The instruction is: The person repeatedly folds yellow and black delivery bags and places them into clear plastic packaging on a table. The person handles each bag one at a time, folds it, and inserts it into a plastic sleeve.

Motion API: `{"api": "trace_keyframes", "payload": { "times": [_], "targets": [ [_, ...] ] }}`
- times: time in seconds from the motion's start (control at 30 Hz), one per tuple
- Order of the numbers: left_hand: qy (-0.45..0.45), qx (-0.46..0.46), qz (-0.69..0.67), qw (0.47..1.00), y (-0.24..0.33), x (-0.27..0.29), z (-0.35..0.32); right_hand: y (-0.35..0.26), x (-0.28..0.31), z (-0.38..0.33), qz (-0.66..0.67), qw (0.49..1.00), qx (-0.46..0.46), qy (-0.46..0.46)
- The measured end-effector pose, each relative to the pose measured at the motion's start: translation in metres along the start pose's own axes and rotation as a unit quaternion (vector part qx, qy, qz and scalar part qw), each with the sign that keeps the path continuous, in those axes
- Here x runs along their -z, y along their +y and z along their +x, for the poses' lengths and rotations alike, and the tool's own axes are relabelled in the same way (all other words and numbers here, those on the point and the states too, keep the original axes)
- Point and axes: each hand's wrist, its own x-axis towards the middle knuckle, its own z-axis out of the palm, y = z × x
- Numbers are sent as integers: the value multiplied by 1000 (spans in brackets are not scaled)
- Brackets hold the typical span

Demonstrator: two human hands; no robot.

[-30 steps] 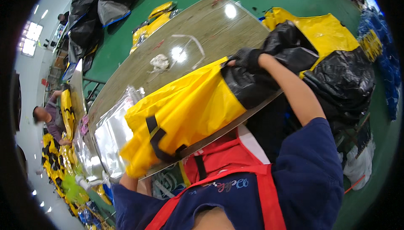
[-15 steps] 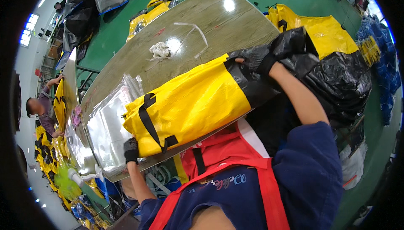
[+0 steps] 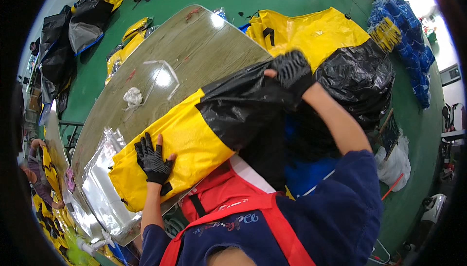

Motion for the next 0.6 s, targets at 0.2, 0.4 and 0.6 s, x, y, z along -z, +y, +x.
{"api": "trace_keyframes", "payload": {
  "times": [0.2, 0.4, 0.6],
  "targets": [
    [-166, 51, 38, 984, 29, 44, 25, -2, -58, -9, 46, 996, -45, 55],
    [96, -172, -187, 962, 182, 15, 118, -10, -31, -18, 93, 981, -82, 152],
    [68, -161, -180, 968, 201, 3, 120, -33, -101, -99, 611, 571, -474, 275]
  ]
}}
